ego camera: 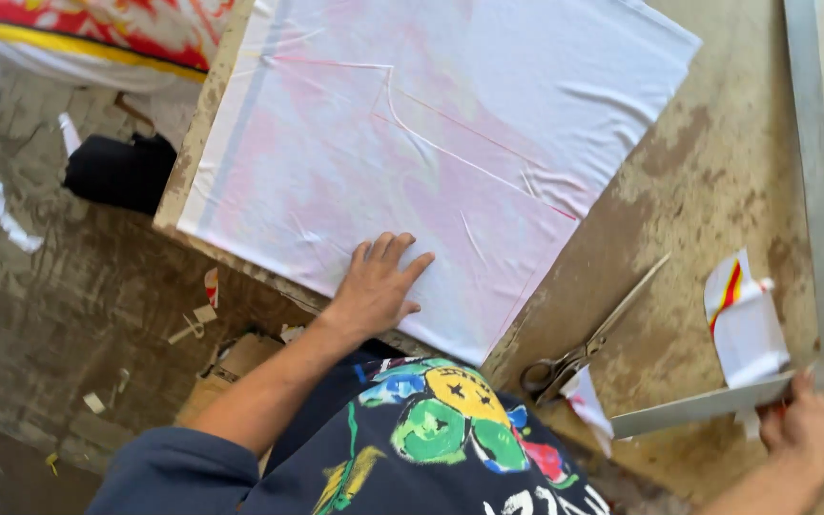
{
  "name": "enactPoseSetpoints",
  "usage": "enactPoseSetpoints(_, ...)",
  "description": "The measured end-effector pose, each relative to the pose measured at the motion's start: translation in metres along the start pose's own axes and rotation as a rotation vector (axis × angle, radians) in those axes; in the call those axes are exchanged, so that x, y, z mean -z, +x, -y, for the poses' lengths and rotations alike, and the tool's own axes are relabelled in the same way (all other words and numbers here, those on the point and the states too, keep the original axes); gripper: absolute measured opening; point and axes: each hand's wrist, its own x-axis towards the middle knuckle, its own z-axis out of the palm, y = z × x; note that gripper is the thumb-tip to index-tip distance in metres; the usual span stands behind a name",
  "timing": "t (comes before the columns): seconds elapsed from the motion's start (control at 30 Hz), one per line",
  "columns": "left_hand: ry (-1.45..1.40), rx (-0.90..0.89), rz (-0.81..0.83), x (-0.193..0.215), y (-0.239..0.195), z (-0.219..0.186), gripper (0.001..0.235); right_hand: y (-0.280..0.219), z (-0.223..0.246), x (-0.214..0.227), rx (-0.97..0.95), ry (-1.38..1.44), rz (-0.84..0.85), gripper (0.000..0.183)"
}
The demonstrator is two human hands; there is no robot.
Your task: The person uses a ruler and chalk to mark lines on a piece of white fabric and then uses large scissors to cut out a specific pattern shape.
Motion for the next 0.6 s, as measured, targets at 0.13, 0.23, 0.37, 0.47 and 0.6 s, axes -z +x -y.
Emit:
enactPoseSetpoints(0.13, -0.281, 0.146, -0.142, -0.003, 0.036, 0.037, 0.066, 0.012, -0.001, 0.018, 0.266, -0.576, -0.165, 0.074)
enactPoseSetpoints(0.23, -0.168, 0.199, -0.350, 0.009, 0.077, 0.110, 0.054, 0.056, -0.002, 0.033, 0.985, -0.931, -0.373, 0.044)
enactPoseSetpoints(0.37, -0.133, 0.578, -0.353, 0.045, 0.102, 0.206, 0.034, 0.092, 0.012, 0.006, -0.314, 0.319, 0.044, 0.012)
enactPoseSetpoints(0.47, -0.193, 0.739, -0.163, 0.074, 0.111, 0.230, 0.041, 0.029, 0.067, -0.051, -0.351, 0.596, 0.355, 0.019)
enactPoseSetpoints(0.6, 0.102, 0.418, -0.472, 0.076, 0.115, 0.163, 0.057, -0.031, 0.115, -0.131, 0.079, 0.337, 0.901, 0.046)
